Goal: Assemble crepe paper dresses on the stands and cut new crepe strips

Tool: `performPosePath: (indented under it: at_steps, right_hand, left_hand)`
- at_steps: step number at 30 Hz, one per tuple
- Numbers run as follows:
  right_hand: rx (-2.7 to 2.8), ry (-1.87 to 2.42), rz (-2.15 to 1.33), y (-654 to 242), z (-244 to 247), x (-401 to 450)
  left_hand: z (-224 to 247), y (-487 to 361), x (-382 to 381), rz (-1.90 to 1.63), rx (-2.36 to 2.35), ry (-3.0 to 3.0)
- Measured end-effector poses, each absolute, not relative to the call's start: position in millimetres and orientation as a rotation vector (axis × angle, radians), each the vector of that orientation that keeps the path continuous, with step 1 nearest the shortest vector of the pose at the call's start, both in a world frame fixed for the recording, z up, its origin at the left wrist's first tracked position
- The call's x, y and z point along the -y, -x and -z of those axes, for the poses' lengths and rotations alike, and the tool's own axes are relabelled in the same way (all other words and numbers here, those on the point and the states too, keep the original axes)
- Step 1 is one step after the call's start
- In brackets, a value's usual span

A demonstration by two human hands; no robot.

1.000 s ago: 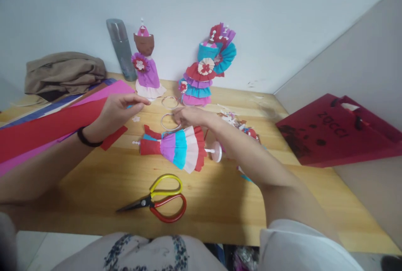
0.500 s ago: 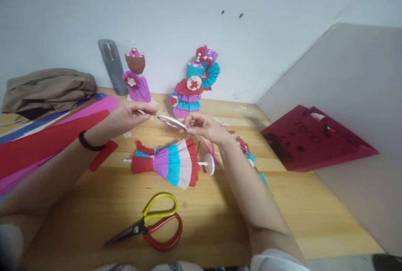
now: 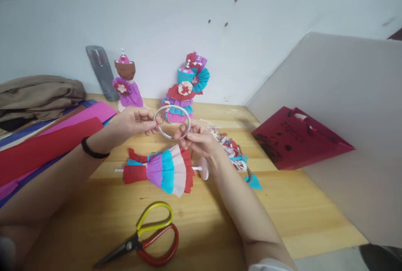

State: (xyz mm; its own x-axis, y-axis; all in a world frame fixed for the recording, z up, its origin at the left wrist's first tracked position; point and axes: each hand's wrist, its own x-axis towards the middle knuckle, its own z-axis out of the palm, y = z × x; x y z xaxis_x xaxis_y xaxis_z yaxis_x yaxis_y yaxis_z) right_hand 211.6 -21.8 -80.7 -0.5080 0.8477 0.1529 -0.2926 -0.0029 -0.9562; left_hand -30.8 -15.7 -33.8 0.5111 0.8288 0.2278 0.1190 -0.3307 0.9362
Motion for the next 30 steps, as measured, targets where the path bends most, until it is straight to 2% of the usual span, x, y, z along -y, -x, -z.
performPosePath:
  at_steps: [6,9,12,17,20,25,30]
  right_hand:
    - [1.544,0.670,-1.722,-231.9,81.8,19.2]
    - [1.602,0.716,-1.639,-235.2,78.1,20.9]
    - [1.521,0.681,-1.521,-228.1,70.0,26.6]
    - [1.360,0.734,-1.588,-206.5,57.0,41.1]
    - [1.282,0.724,-1.639,-198.1,55.6,46.4]
    - [1.140,0.668,-1.668,-193.8,59.1,45.9]
    - [1.013,0.660,-1.691,-192.4,63.3,42.9]
  left_hand:
    - [36.8,34.3,15.3,-0.916,-0.842,-1.870]
    - [36.7,38.3,15.4,-0.915,-0.890,-1.923]
    - [38.0,39.9,16.3,-0.844,-0.884,-2.003]
    - [47.1,34.9,15.7,-0.742,-0.831,-2.036]
    - [53.2,31.5,14.8,-0.869,-0.889,-1.924]
    - [53.5,27.7,19.0,-1.328,-0.946,-1.810]
    - [45.6,27.8,26.4,-1.307,-0.878,-1.673]
